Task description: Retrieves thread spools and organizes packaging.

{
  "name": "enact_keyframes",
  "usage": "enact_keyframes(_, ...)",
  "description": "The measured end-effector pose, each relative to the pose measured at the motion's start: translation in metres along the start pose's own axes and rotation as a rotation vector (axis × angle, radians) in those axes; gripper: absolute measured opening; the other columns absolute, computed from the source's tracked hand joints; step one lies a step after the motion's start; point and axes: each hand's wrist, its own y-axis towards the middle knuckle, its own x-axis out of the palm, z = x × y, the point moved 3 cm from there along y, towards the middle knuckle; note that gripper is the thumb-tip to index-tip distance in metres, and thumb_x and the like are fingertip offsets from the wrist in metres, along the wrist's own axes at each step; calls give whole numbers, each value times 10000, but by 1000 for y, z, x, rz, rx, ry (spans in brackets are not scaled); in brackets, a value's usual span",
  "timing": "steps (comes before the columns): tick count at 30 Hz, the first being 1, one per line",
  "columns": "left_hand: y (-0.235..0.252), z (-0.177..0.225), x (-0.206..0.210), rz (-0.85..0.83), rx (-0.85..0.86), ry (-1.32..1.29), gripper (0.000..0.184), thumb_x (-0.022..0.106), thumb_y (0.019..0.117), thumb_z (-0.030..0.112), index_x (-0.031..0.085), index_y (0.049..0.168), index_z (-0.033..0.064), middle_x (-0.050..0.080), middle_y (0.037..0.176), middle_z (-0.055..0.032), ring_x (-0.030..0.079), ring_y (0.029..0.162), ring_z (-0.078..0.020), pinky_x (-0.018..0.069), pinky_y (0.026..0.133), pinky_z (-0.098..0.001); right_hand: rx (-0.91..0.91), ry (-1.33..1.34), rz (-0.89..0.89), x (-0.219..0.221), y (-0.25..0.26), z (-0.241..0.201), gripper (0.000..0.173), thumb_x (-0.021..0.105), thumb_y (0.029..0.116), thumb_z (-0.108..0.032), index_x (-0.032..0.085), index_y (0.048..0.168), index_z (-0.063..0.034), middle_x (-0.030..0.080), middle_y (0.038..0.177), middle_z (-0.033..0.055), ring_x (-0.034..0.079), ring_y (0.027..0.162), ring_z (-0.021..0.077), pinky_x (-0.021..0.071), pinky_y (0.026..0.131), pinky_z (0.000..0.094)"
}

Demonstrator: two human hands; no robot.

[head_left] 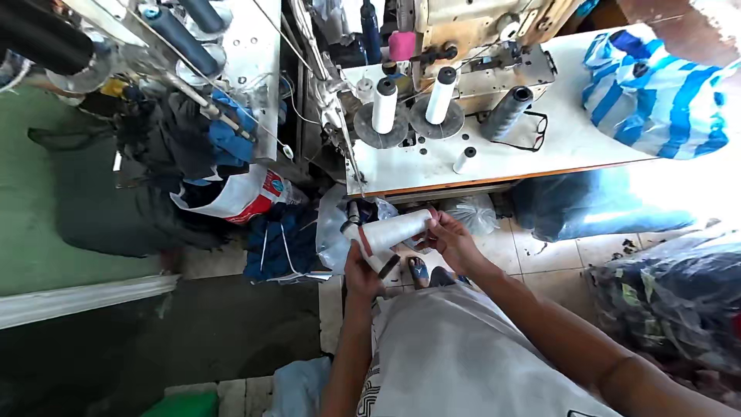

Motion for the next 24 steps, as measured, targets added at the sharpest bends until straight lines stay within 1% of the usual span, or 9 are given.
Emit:
enact_keyframes(4, 5, 20, 5, -5, 73, 43, 487, 278, 1100, 387, 485, 1414, 79, 669, 1214, -184, 677, 1096, -309, 577, 927, -511, -37, -103, 141, -49, -9, -18, 281, 461, 1089, -214, 574, 1243, -7, 707, 997, 185, 726, 852, 318, 627, 783, 527)
enact_keyframes(8, 12, 20, 14, -5, 27, 9, 487, 312, 1039, 339, 490, 1434, 118, 652, 1250, -205, 660, 1120, -348, 556, 933, -553, -7, -112, 373, -101, -23, -30, 352, 394, 1109, -261, 540, 1321, -22, 696, 973, 145, 716, 784, 283, 635, 703, 491)
enact_keyframes(9, 14, 16, 15, -4, 12, 10, 487, 324, 1028, 332, 495, 1431, 119, 646, 1268, -206, 652, 1135, -355, 548, 940, -565, 4, -100, 415, -112, -28, -33, 360, 380, 1113, -284, 544, 1302, -25, 698, 969, 141, 716, 778, 277, 634, 691, 484)
enact_keyframes(14, 20, -11, 28, 13, -55, 42, 419, 325, 1023, 286, 527, 1296, 41, 656, 1244, -223, 660, 1131, -348, 565, 924, -530, 18, -31, 519, -148, -54, -43, 448, 328, 1110, -378, 532, 1277, -17, 702, 1060, 165, 721, 871, 296, 625, 727, 497)
enact_keyframes(17, 24, -32, 35, -23, -131, 51, 428, 320, 1036, 258, 491, 1352, 25, 637, 1276, -238, 650, 1153, -350, 562, 940, -512, 2, 38, 564, -155, -67, -45, 452, 325, 1107, -377, 529, 1301, -23, 712, 1052, 161, 728, 879, 291, 626, 771, 506)
enact_keyframes(19, 25, -49, 41, 48, -226, 193, 359, 363, 1064, 241, 507, 1317, 32, 676, 1189, -207, 688, 1062, -311, 589, 879, -476, -4, 95, 598, -158, -74, -45, 424, 347, 1105, -366, 536, 1269, -24, 714, 1029, 157, 730, 868, 284, 626, 772, 502)
enact_keyframes(21, 24, -71, 46, 84, -384, 555, 364, 481, 1047, 225, 489, 1373, 64, 693, 1110, -156, 700, 963, -255, 599, 811, -431, -6, 138, 594, -159, -80, -44, 406, 343, 1108, -352, 522, 1272, -27, 711, 1035, 154, 730, 877, 284, 627, 786, 502)
enact_keyframes(23, 22, -94, 49, -26, -564, 912, 528, 604, 984, 233, 459, 1471, 94, 674, 1192, -158, 686, 1007, -268, 593, 832, -454, -20, 177, 580, -159, -83, -43, 398, 337, 1106, -340, 532, 1249, -25, 714, 1034, 155, 728, 886, 282, 622, 801, 503)
enact_keyframes(24, 21, -104, 52, -95, -621, 1028, 564, 645, 966, 248, 464, 1480, 103, 663, 1232, -159, 678, 1038, -275, 586, 848, -465, -28, 196, 582, -160, -85, -43, 395, 344, 1105, -337, 540, 1238, -21, 713, 1034, 156, 726, 889, 283, 619, 805, 502)
